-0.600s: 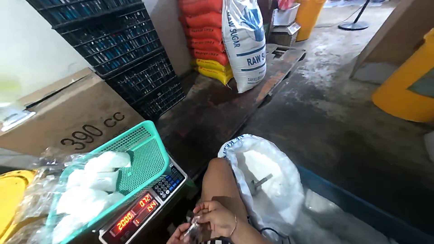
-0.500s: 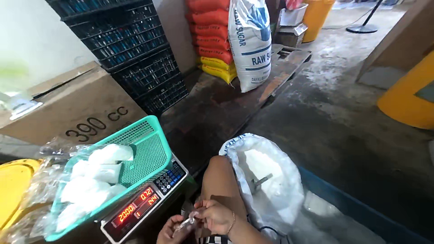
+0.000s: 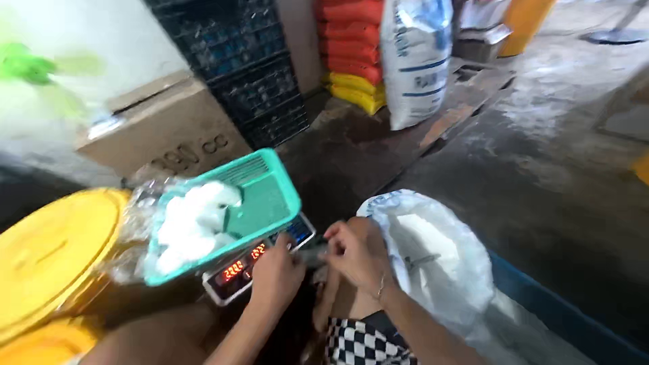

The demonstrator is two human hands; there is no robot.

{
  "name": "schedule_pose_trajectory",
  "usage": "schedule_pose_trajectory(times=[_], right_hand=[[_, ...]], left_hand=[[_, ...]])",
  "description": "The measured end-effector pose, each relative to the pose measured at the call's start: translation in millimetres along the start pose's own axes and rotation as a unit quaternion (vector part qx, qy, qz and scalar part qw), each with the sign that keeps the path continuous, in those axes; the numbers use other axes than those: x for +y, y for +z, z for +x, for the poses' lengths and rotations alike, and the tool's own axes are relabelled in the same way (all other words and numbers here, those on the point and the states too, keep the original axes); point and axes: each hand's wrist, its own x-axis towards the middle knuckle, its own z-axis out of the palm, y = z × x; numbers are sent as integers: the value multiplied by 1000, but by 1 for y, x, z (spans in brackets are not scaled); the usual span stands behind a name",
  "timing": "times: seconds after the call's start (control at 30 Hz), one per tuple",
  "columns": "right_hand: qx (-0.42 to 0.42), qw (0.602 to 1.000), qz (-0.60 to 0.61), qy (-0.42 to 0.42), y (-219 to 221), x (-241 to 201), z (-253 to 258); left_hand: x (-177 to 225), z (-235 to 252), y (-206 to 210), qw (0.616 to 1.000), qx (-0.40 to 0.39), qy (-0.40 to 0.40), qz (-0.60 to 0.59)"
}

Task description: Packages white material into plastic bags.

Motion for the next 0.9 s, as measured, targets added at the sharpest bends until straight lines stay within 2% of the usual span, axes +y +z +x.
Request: schedule_pose_trajectory(times=[0.07,0.1,0.13,0.23,0.27,0.33,0.43,0.47,0.53,0.6,0.67,0.73,0.83,0.9], right_hand=[[111,987,-116,-28,4,-14,18],[139,981,-123,-51,3,-16,31],[130,984,-105,-54,0,-22,44],[-70,997,16,39,-14,-65,83],[-113,990,69,35,-12,-74,97],[-144,980,135,-36,-3,-81,133],[-148,959,136,-200,23,-73,200],[-141,953,108,-245,33,-69,218],[-128,962,-8,-242,49,-64,236],[-146,963,-167,-155,61,-57,236],[-177,941,-279,-72,69,-48,235],[-183,931,-312,-53,72,-47,228],[-208,949,-216,-95,66,-43,213],[-227,955,-134,-135,61,-39,202]], left_hand=[[17,7,-32,998,-54,-25,5],[21,14,-46,998,-65,-28,-1],[19,23,-56,998,-63,-21,-18],[-2,57,-86,990,-78,41,-108],[-11,69,-94,983,-84,70,-148],[-31,99,-106,969,-46,139,-198],[-64,138,-107,963,101,213,-133],[-75,147,-103,964,129,211,-101],[-92,154,-98,985,110,120,-55],[-107,159,-89,999,38,-5,-34],[-118,164,-80,999,4,-43,-8],[-125,161,-77,999,-6,40,3],[-133,153,-78,965,-51,257,-16],[-131,146,-81,952,-58,298,-32]])
